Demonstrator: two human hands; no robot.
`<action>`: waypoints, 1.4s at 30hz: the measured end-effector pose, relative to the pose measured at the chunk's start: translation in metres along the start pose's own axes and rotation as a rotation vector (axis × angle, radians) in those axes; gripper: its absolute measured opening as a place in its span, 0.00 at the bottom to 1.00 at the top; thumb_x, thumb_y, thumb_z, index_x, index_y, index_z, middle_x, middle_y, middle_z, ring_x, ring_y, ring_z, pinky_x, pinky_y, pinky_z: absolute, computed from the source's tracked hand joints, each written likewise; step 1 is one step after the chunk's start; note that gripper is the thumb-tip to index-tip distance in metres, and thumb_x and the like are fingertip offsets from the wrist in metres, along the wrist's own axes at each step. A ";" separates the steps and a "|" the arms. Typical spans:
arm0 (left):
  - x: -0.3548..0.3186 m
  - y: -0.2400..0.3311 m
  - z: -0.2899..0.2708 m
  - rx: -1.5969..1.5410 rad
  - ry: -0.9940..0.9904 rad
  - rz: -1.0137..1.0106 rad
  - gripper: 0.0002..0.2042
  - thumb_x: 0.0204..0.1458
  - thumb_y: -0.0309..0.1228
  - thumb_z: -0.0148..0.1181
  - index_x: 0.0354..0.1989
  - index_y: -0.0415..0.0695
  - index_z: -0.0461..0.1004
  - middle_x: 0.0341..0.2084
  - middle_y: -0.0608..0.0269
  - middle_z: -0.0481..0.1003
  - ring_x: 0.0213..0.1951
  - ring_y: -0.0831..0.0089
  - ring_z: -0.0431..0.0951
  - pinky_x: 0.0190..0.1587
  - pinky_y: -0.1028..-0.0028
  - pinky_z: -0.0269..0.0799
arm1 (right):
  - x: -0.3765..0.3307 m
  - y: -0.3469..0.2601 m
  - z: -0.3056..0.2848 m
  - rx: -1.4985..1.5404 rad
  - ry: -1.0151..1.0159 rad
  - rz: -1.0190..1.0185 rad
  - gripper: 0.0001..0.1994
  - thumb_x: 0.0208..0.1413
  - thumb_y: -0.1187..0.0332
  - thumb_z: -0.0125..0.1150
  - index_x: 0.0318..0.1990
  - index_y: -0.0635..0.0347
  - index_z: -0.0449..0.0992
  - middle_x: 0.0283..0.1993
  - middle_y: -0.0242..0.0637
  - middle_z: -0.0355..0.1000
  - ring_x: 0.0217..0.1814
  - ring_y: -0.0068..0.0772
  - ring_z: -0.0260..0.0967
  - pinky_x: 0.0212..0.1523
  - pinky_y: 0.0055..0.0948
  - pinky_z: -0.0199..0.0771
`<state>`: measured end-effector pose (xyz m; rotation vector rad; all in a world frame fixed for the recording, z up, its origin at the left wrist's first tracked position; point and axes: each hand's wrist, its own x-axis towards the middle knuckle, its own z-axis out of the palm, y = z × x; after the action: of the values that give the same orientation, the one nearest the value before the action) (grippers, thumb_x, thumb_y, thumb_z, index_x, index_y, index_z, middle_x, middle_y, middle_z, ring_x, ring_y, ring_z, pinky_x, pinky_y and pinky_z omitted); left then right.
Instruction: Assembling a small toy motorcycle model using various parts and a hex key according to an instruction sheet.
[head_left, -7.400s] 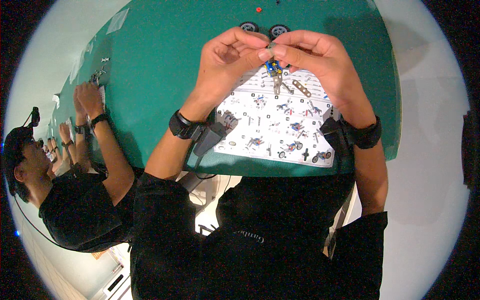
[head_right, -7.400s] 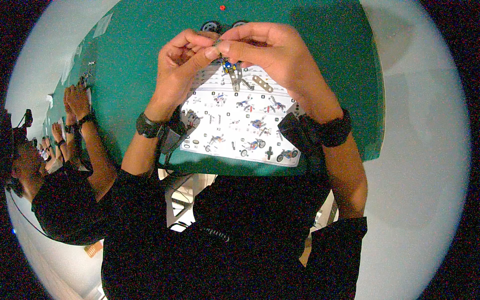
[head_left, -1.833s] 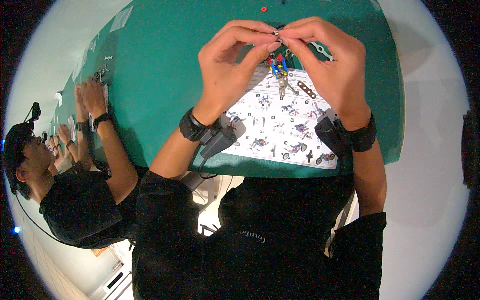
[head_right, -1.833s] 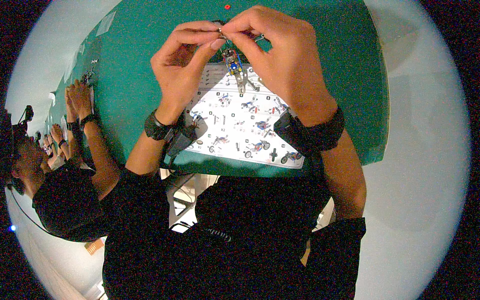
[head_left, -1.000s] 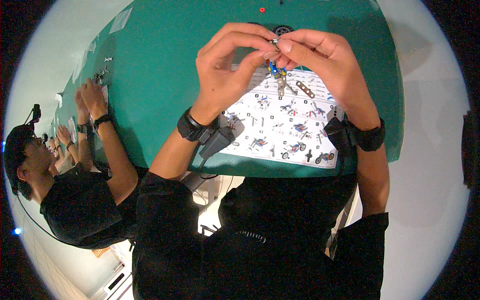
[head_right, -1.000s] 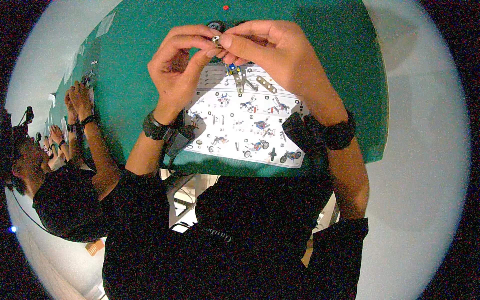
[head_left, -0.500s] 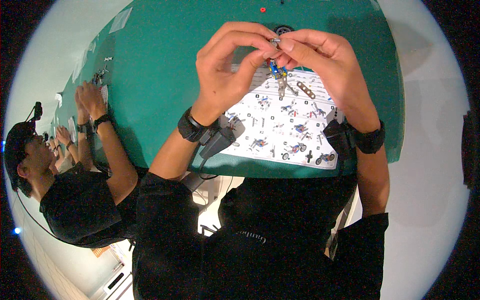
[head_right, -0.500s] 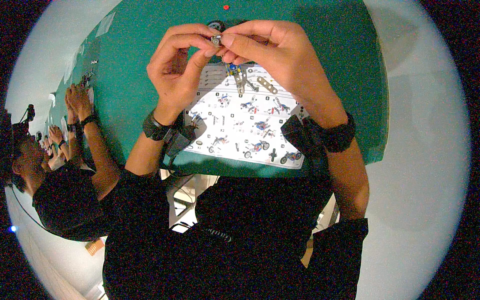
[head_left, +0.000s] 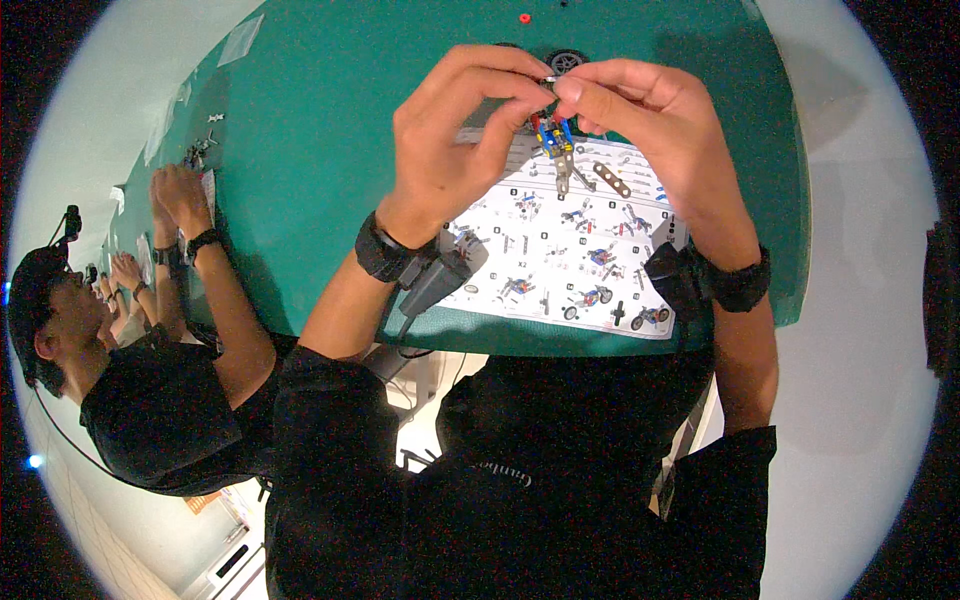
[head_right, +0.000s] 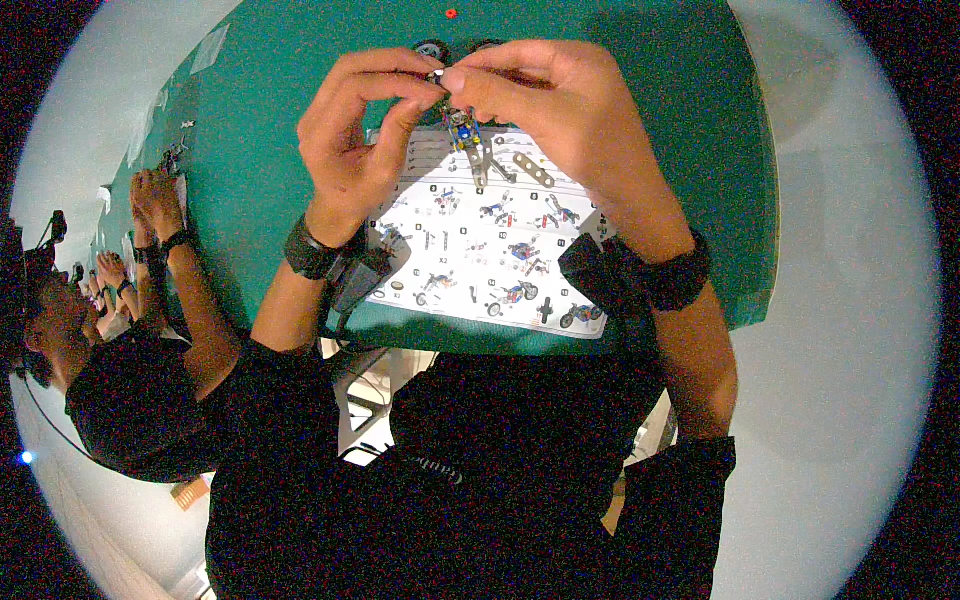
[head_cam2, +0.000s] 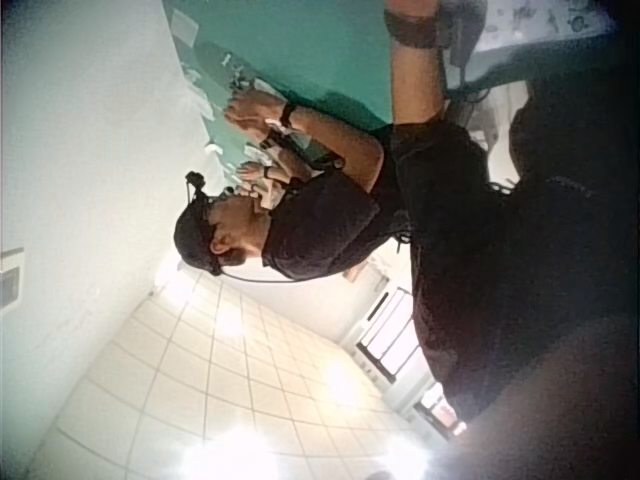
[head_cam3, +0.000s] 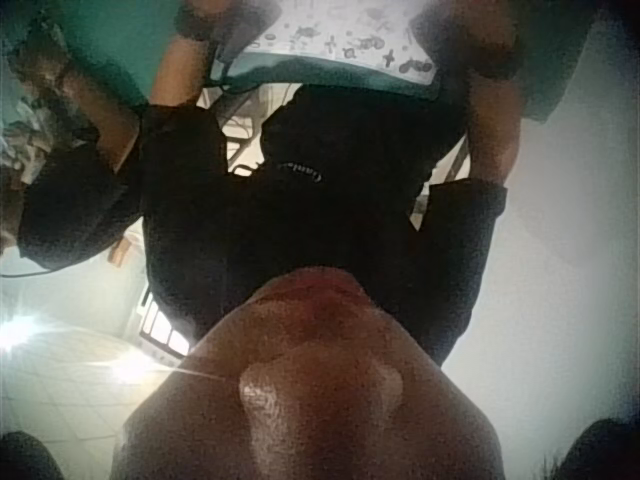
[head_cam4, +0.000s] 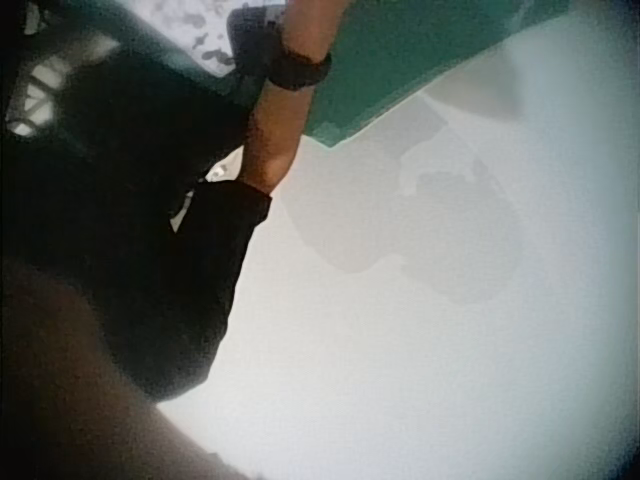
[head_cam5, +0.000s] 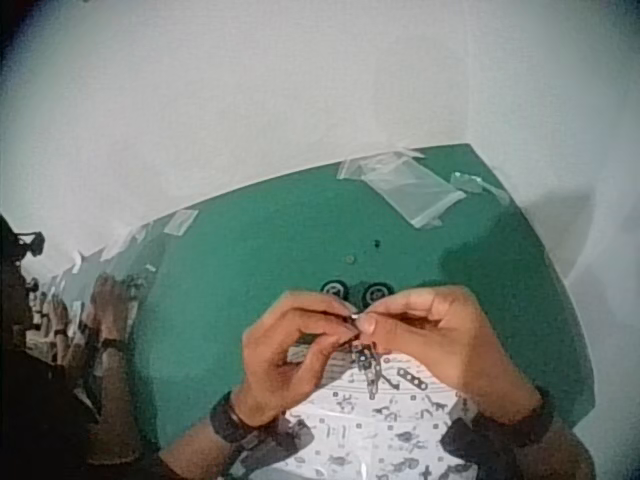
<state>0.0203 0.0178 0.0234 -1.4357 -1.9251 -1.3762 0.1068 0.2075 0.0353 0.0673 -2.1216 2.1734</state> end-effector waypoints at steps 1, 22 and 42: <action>0.000 -0.001 0.000 0.016 0.003 0.019 0.07 0.47 0.17 0.65 0.34 0.39 0.78 0.38 0.56 0.80 0.39 0.65 0.81 0.41 0.72 0.77 | 0.000 0.000 0.001 0.000 -0.001 -0.001 0.13 0.59 0.66 0.64 0.45 0.69 0.80 0.37 0.37 0.80 0.37 0.21 0.75 0.40 0.19 0.74; -0.005 0.000 0.004 -0.040 -0.009 0.033 0.10 0.46 0.17 0.68 0.36 0.38 0.76 0.40 0.53 0.79 0.42 0.64 0.81 0.46 0.69 0.77 | 0.001 0.004 0.004 0.111 0.021 0.106 0.16 0.59 0.61 0.65 0.46 0.67 0.80 0.37 0.32 0.77 0.37 0.17 0.70 0.38 0.17 0.69; -0.008 -0.005 0.011 -0.077 0.102 -0.108 0.11 0.44 0.21 0.73 0.34 0.40 0.76 0.30 0.61 0.80 0.32 0.71 0.82 0.38 0.75 0.77 | 0.005 0.020 0.011 -0.078 0.121 -0.096 0.11 0.58 0.68 0.66 0.42 0.67 0.81 0.36 0.35 0.80 0.36 0.19 0.74 0.39 0.19 0.74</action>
<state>0.0215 0.0227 0.0101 -1.2853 -1.9278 -1.5572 0.0991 0.1964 0.0166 0.0296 -2.0885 1.9870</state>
